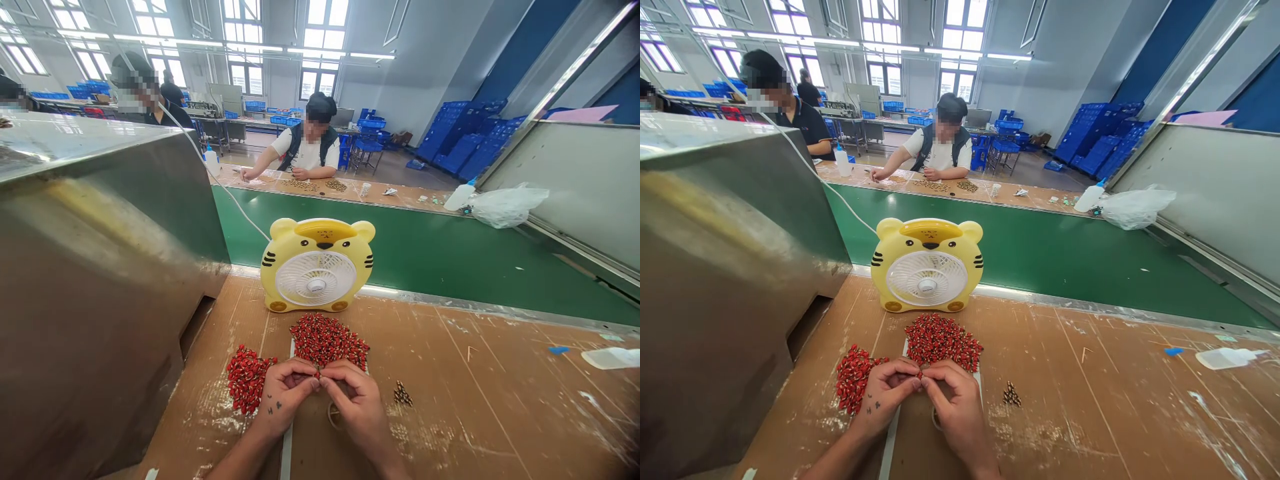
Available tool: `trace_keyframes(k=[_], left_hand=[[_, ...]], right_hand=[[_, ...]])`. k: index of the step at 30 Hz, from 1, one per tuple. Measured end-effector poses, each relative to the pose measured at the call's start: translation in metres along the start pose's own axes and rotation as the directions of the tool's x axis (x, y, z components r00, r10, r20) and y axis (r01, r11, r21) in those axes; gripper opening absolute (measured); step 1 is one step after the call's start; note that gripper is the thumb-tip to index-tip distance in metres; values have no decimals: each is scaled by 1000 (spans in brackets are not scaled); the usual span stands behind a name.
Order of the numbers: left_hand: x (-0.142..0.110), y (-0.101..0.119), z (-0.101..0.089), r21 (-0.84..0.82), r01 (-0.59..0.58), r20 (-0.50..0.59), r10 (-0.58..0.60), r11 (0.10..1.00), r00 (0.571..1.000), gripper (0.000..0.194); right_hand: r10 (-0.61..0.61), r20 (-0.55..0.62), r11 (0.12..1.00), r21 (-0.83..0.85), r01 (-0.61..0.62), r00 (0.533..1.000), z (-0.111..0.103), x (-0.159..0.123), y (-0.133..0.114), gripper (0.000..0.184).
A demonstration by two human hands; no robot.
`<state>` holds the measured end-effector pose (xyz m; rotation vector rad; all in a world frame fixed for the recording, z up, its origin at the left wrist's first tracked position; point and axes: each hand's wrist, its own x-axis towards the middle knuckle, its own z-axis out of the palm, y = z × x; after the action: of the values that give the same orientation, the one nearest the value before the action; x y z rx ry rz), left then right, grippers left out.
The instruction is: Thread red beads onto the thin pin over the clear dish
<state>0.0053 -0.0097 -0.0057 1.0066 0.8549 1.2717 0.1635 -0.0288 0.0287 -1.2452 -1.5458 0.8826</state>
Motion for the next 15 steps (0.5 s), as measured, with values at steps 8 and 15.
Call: trace_keyframes(k=[8, 15], left_hand=[[0, 0, -2, 19, 10, 44, -11, 1000, 999, 15], [-2, -5, -7, 56, 49, 3, -49, 997, 999, 16]], right_hand=[[18, 113, 998, -56, -11, 993, -10, 4, -10, 17], [63, 111, 997, -53, -58, 992, -2, 7, -16, 18]])
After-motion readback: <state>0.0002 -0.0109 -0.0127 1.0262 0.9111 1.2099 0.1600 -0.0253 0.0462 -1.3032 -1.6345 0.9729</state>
